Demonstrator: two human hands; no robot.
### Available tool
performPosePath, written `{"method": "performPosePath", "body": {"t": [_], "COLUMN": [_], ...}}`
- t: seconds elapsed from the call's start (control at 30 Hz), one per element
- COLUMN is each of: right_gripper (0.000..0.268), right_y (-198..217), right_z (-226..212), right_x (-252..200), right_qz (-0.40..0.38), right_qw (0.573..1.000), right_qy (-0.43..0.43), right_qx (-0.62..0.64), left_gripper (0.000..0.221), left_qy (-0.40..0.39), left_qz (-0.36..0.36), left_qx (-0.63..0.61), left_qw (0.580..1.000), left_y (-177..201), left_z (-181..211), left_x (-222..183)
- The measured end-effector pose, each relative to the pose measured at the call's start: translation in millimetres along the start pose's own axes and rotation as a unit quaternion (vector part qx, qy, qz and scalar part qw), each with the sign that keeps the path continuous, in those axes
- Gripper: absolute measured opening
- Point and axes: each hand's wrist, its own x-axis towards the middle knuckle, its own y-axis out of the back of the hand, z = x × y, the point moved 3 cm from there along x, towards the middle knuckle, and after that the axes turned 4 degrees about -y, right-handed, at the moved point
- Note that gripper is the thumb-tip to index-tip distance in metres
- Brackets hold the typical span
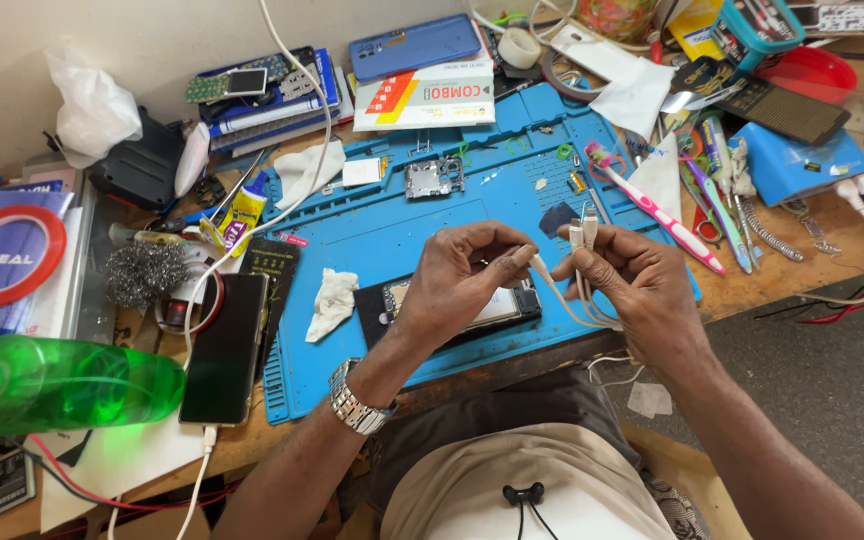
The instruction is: The person connects internal ribbon cables to a mobile phone battery and motherboard, tests the display screen while charging, secures several small screws using a screwdriver, and counts a stack of currency.
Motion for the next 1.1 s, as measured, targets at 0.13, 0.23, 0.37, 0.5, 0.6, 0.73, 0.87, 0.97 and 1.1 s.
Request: {"method": "performPosePath", "body": {"t": [0.13,0.23,0.37,0.5,0.6,0.73,0.87,0.97,1.1], "right_gripper": [0.024,0.022,0.022,0.019,0.018,0.024,0.021,0.020,0.017], "right_y": [11.5,24.1,25.9,17.8,14.2,17.3,23.9,20.8,11.9], "right_z": [-1.5,-10.7,-10.8,-0.8,1.6,4.8,0.9,-10.9,-25.5], "right_x": [-4.4,-15.4,-16.5,-9.5,-0.5,5.9,-2.1,-6.2,-10.2], "right_qz": [0.058,0.040,-0.010,-0.033,-0.046,-0.113,-0.144,-0.121,-0.124], "right_qw": [0.990,0.955,0.899,0.893,0.890,0.951,0.970,0.959,0.954], "right_qy": [-0.028,0.059,0.126,0.099,0.085,-0.003,-0.045,0.016,0.104], "right_qx": [-0.126,-0.288,-0.419,-0.439,-0.445,-0.288,-0.192,-0.255,-0.253], "left_gripper": [0.031,0.055,0.088,0.086,0.076,0.070,0.065,0.065,0.069], "left_qy": [-0.075,-0.112,-0.098,-0.104,-0.089,-0.110,-0.160,-0.175,-0.174], "left_qz": [-0.018,-0.084,-0.102,-0.101,-0.110,-0.124,-0.119,-0.117,-0.116], "left_qx": [0.206,0.421,0.474,0.498,0.479,0.452,0.420,0.400,0.375], "left_qw": [0.976,0.896,0.869,0.855,0.867,0.876,0.885,0.892,0.903], "left_y": [11.6,13.7,2.9,-5.1,-4.3,-2.4,5.4,9.3,11.7], "left_z": [20.5,27.6,23.7,20.1,22.9,31.3,38.9,39.2,34.4], "left_x": [-7.8,-29.7,-39.5,-32.4,-30.7,-34.6,-39.0,-41.6,-47.3]}}
